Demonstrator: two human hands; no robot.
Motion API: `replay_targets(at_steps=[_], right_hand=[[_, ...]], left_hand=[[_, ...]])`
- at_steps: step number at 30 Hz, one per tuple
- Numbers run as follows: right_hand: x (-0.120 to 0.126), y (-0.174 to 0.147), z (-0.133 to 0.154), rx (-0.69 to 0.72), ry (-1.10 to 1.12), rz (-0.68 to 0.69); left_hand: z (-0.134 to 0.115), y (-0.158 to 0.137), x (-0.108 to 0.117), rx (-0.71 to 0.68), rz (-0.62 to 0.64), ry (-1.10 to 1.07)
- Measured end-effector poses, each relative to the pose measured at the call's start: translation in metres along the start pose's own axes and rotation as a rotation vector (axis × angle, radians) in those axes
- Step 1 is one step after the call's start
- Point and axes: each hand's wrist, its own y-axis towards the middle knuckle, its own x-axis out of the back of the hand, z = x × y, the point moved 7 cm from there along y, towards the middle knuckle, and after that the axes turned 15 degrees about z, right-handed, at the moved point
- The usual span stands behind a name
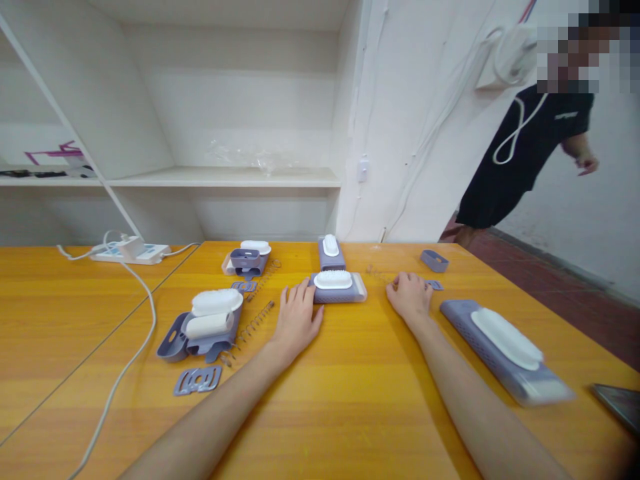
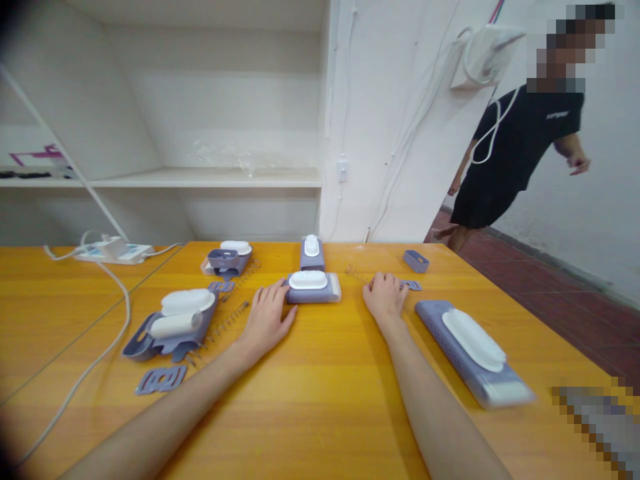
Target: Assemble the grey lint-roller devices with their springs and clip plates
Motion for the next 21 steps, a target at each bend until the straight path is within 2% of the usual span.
replay_targets(at_steps=[5,9,21], right_hand=[[-0.0023,-0.0004,-0.0052,-0.091,-0.007,0.038],[-0.0041,0.0007,-0.0066,-0.108,-0.001,0.062],[0.0015,-0.0012,-0.008,-0.114,0.001,-0.03]], left_hand=[[-0.0007,-0.0004,0.0009,-0.002,-0.005,0.006],[-0.0007,-0.0004,0.0005,0.0,-0.003,0.005],[0.0002,0.0002,-0.0003,0.002,0.007,-0.002]])
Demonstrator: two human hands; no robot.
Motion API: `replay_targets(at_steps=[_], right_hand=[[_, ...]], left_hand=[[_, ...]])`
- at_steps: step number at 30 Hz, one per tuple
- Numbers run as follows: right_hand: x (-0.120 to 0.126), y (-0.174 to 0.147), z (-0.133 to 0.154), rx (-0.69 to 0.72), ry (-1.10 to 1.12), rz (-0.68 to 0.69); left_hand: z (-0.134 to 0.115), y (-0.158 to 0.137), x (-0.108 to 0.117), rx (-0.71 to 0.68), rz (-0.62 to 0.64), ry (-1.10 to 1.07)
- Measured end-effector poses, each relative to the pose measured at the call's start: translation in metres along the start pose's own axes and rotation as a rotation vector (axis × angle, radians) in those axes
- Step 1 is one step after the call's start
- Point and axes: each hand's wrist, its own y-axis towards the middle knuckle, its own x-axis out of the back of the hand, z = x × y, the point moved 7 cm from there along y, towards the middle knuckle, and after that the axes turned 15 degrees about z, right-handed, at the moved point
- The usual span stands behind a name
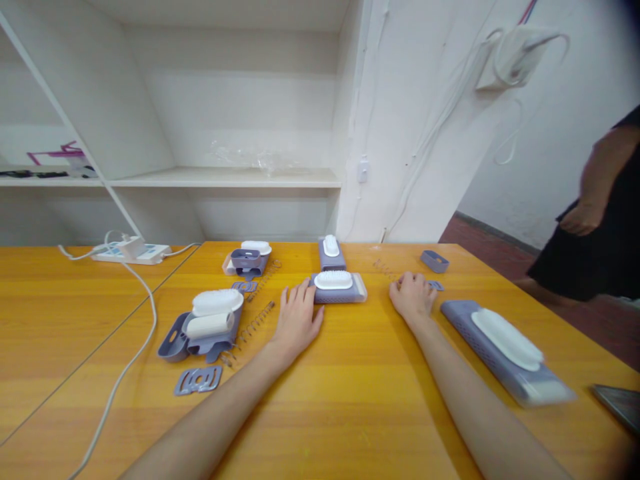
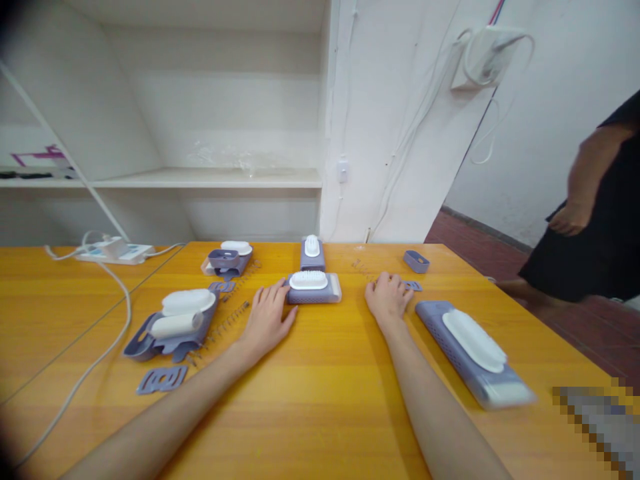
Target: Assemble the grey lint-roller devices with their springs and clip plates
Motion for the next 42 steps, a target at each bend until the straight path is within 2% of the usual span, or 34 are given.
replay_targets(at_steps=[8,15,23,33,35,38,39,42], right_hand=[[0.006,-0.006,0.008,0.023,-0.036,-0.019],[0.005,-0.006,0.005,-0.029,-0.058,0.005],[0.022,-0.022,0.023,-0.011,-0.07,-0.021],[0.035,-0.024,0.041,0.046,0.046,0.197],[0.032,-0.024,0.044,0.082,0.167,0.341],[0.025,-0.028,0.051,0.161,0.599,0.617],[0.026,-0.028,0.053,0.173,0.742,0.658],[0.033,-0.019,0.049,0.16,0.922,0.564]], left_hand=[[-0.001,0.0,0.001,-0.001,0.0,0.014],[-0.002,0.0,0.001,0.001,-0.001,0.035],[-0.002,0.0,0.0,-0.008,0.007,0.051],[-0.003,0.001,-0.003,-0.015,0.022,0.062],[-0.002,0.001,-0.002,-0.015,0.014,0.045],[-0.003,0.0,0.003,-0.019,-0.016,0.007],[-0.004,-0.001,0.005,-0.033,-0.029,-0.006],[-0.014,-0.005,0.014,-0.155,-0.055,-0.041]])
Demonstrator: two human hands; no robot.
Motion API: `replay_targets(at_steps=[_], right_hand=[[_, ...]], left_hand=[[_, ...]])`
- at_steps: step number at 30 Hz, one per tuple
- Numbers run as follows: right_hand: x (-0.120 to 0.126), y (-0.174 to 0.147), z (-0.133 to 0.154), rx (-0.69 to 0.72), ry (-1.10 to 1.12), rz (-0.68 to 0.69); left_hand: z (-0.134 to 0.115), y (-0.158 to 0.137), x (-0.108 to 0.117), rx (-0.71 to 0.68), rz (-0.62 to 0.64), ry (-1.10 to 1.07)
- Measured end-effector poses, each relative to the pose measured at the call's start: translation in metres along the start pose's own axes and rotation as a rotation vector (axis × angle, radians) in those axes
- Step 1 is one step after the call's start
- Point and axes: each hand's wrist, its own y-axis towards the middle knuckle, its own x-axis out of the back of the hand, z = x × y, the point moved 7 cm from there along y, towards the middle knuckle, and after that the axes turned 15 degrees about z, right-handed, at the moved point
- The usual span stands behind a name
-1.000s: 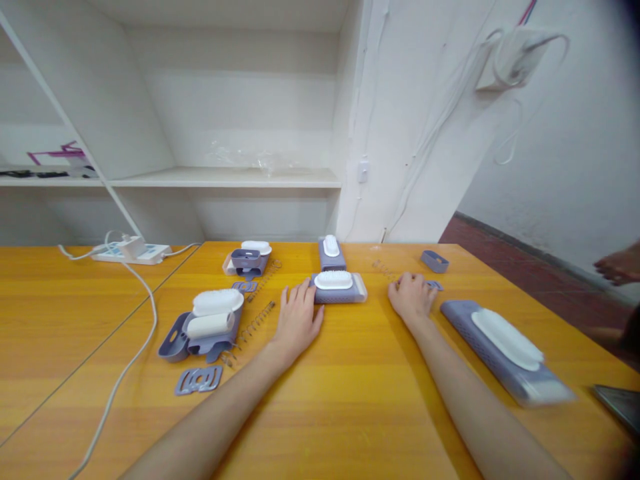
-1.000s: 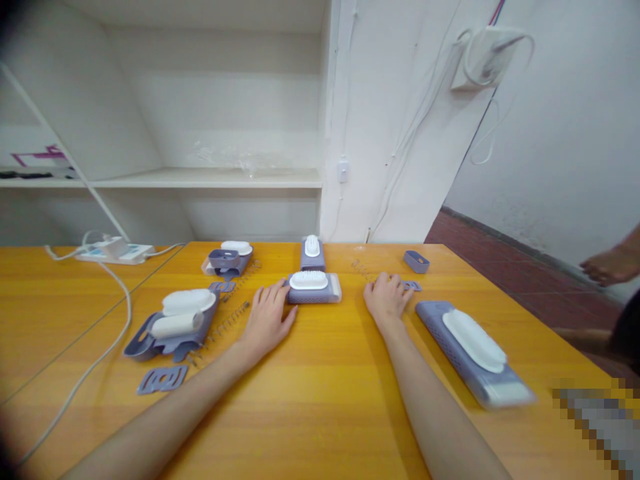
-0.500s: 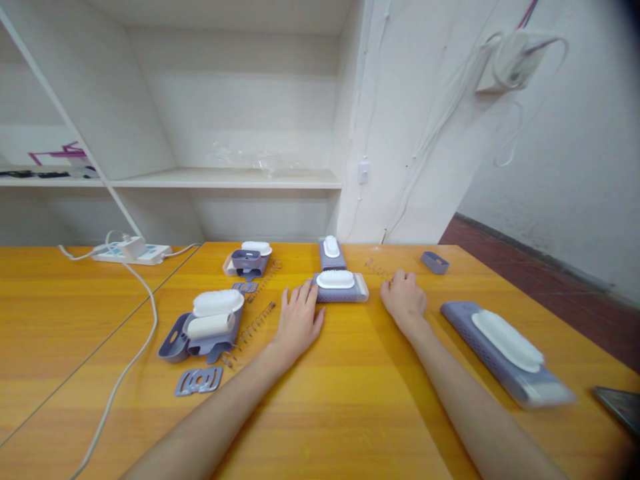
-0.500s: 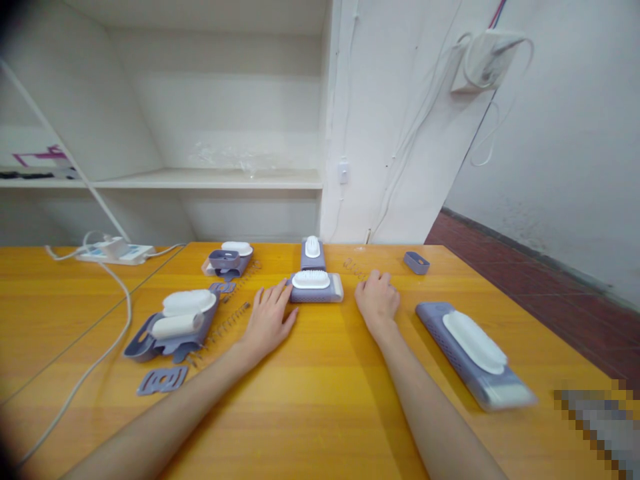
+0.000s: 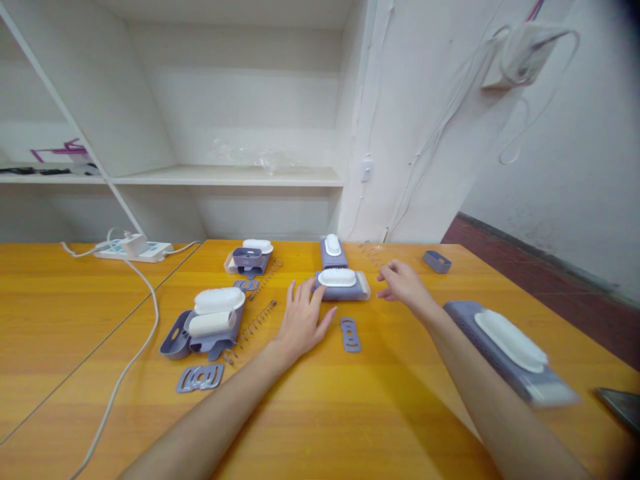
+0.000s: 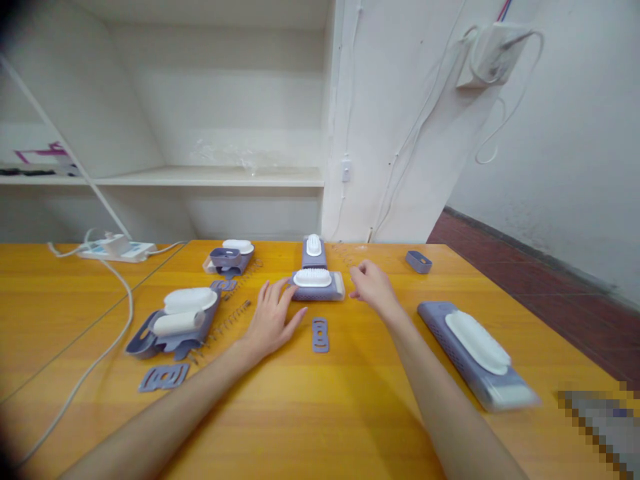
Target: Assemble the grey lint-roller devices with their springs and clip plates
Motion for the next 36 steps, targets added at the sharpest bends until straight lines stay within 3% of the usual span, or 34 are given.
replay_targets(at_steps=[2,5,7,10,15,21,32,34,36], right_hand=[[0.006,0.004,-0.002,0.023,0.003,-0.074],[0.006,0.011,-0.012,0.047,0.069,-0.134],[0.005,0.011,-0.018,0.093,0.1,-0.207],[0.003,0.008,-0.022,0.214,0.073,-0.292],[-0.006,0.006,-0.025,0.351,0.015,-0.256],[-0.012,0.005,-0.014,0.613,0.315,-0.18],[0.001,-0.01,-0.009,0.376,0.245,-0.484],[-0.006,-0.008,-0.007,0.368,0.382,-0.403],[-0.023,-0.005,-0.004,0.358,0.564,-0.239]], left_hand=[[-0.013,-0.002,0.002,-0.147,0.032,-0.015],[-0.033,-0.006,-0.004,-0.383,0.177,-0.012],[-0.039,-0.008,-0.01,-0.452,0.269,-0.002],[-0.037,-0.006,-0.015,-0.411,0.296,0.007],[-0.031,-0.003,-0.019,-0.323,0.317,0.009],[-0.023,-0.004,-0.024,-0.196,0.384,-0.019],[-0.004,0.002,-0.015,-0.07,0.202,-0.275],[0.001,0.003,-0.014,-0.04,0.181,-0.344],[0.009,0.004,-0.015,0.03,0.179,-0.438]])
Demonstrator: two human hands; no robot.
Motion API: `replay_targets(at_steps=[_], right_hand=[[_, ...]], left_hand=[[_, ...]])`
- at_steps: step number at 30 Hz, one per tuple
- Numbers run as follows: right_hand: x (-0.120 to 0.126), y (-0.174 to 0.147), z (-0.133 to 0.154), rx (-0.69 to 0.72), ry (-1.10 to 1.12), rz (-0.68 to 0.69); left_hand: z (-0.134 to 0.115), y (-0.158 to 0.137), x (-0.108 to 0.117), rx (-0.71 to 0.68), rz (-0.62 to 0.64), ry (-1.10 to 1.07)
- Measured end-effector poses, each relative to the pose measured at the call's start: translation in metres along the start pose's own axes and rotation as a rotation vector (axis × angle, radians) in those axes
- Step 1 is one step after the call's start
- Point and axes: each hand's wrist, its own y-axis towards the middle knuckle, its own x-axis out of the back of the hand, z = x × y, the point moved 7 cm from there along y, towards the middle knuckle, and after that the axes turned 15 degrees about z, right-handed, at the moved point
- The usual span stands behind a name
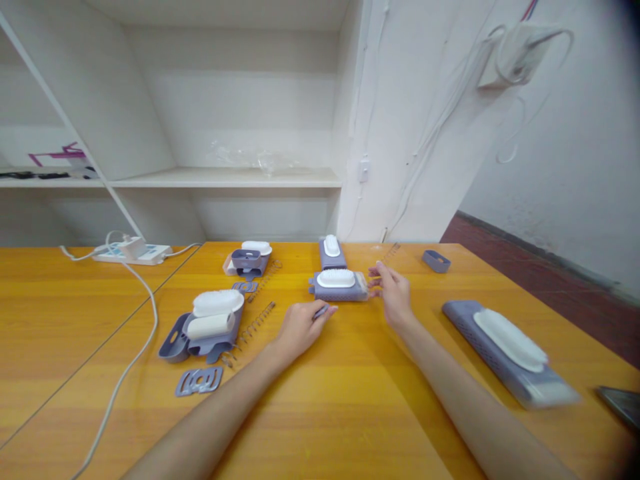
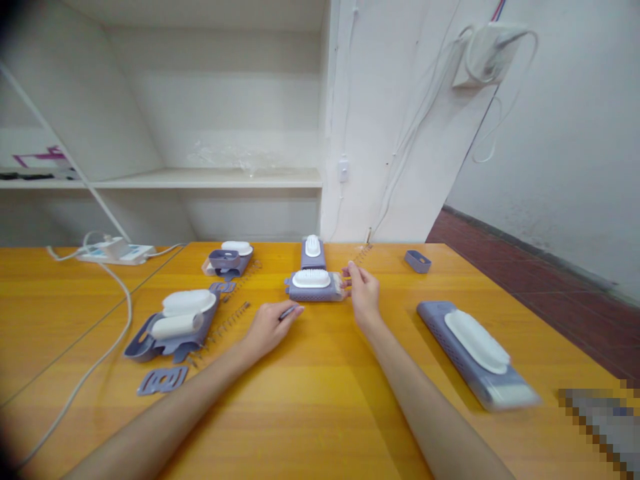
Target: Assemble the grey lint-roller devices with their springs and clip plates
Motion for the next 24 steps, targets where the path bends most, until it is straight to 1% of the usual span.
replay_targets(at_steps=[2,5,8,10,13,16,20,24], right_hand=[[-0.019,-0.006,-0.005,-0.061,0.131,0.115],[-0.047,-0.019,-0.009,-0.107,0.196,0.241],[-0.068,-0.032,-0.014,-0.139,0.243,0.317],[-0.076,-0.038,-0.018,-0.154,0.281,0.339],[-0.083,-0.044,-0.024,-0.16,0.322,0.363],[-0.084,-0.049,-0.028,-0.151,0.338,0.362],[-0.079,-0.051,-0.03,-0.142,0.362,0.321],[-0.073,-0.049,-0.032,-0.145,0.4,0.251]], left_hand=[[0.008,0.0,0.002,0.069,-0.015,-0.119],[0.015,0.0,0.003,0.117,-0.054,-0.296],[0.02,0.0,0.001,0.125,-0.089,-0.411],[0.021,0.0,-0.001,0.111,-0.111,-0.438],[0.021,0.0,-0.002,0.073,-0.14,-0.431],[0.022,0.0,-0.003,0.06,-0.149,-0.42],[0.02,0.002,-0.001,0.035,-0.118,-0.386],[0.014,0.002,0.001,-0.003,-0.085,-0.345]])
